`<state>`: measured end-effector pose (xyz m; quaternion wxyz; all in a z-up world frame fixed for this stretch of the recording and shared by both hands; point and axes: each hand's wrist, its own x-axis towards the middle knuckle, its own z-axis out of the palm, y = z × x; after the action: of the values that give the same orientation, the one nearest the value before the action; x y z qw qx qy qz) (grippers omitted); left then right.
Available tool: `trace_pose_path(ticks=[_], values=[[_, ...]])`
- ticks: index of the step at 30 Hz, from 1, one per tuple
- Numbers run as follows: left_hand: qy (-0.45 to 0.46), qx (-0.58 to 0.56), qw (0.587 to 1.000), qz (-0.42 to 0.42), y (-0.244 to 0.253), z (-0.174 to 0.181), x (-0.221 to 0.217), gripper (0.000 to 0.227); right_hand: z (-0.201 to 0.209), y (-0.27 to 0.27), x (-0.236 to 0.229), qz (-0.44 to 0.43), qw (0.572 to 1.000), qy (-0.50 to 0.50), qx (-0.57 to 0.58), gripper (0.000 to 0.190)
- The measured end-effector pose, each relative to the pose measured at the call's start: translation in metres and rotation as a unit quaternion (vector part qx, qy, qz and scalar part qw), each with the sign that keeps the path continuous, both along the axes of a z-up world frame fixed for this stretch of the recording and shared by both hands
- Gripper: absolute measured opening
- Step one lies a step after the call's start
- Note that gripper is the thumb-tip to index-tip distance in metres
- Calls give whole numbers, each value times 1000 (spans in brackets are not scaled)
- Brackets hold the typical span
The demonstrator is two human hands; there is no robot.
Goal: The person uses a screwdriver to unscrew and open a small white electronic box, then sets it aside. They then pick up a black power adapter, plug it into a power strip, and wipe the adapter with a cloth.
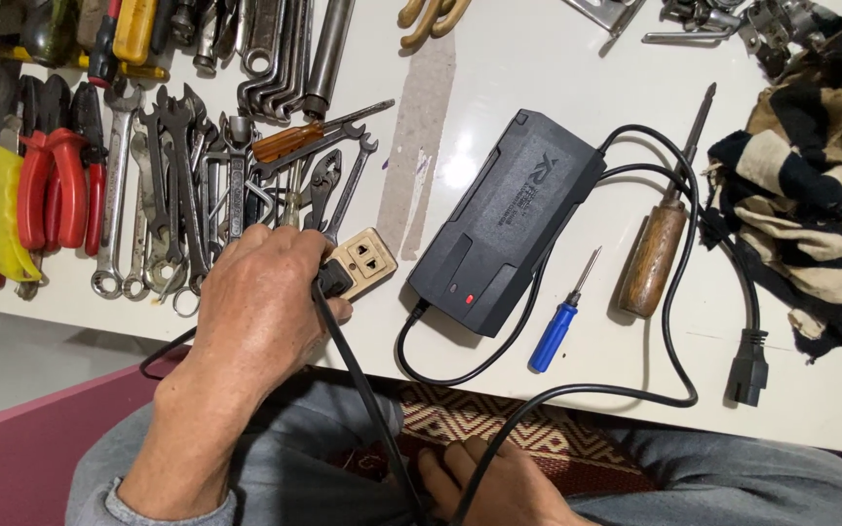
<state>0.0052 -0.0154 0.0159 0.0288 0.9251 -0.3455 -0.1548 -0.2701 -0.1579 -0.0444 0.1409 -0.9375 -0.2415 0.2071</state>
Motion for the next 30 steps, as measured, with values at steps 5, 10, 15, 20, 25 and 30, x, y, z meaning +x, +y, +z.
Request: trace_pose_path(ticks=[5, 10, 15, 20, 25, 30], values=[[8, -2, 1000, 2, -1, 2, 0, 54, 3, 0, 1, -33, 995, -74, 54, 41], [16, -1, 1000, 3, -1, 2, 1, 53, 13, -5, 9, -12, 996, -50, 73, 40], [-12, -51, 999, -6, 0, -1, -2, 31, 26, 1, 26, -136, 976, -144, 94, 20], [-72, -137, 988, -25, -1, -22, -3, 49, 72, 12, 50, -233, 919, -271, 166, 44], [-88, -160, 983, -6, -1, -25, -6, 58, 88, 28, 89, -247, 932, -209, 161, 43], [-73, -185, 980, 1, 7, -26, -5, 59, 71, 41, 121, -335, 880, -241, 235, 43]])
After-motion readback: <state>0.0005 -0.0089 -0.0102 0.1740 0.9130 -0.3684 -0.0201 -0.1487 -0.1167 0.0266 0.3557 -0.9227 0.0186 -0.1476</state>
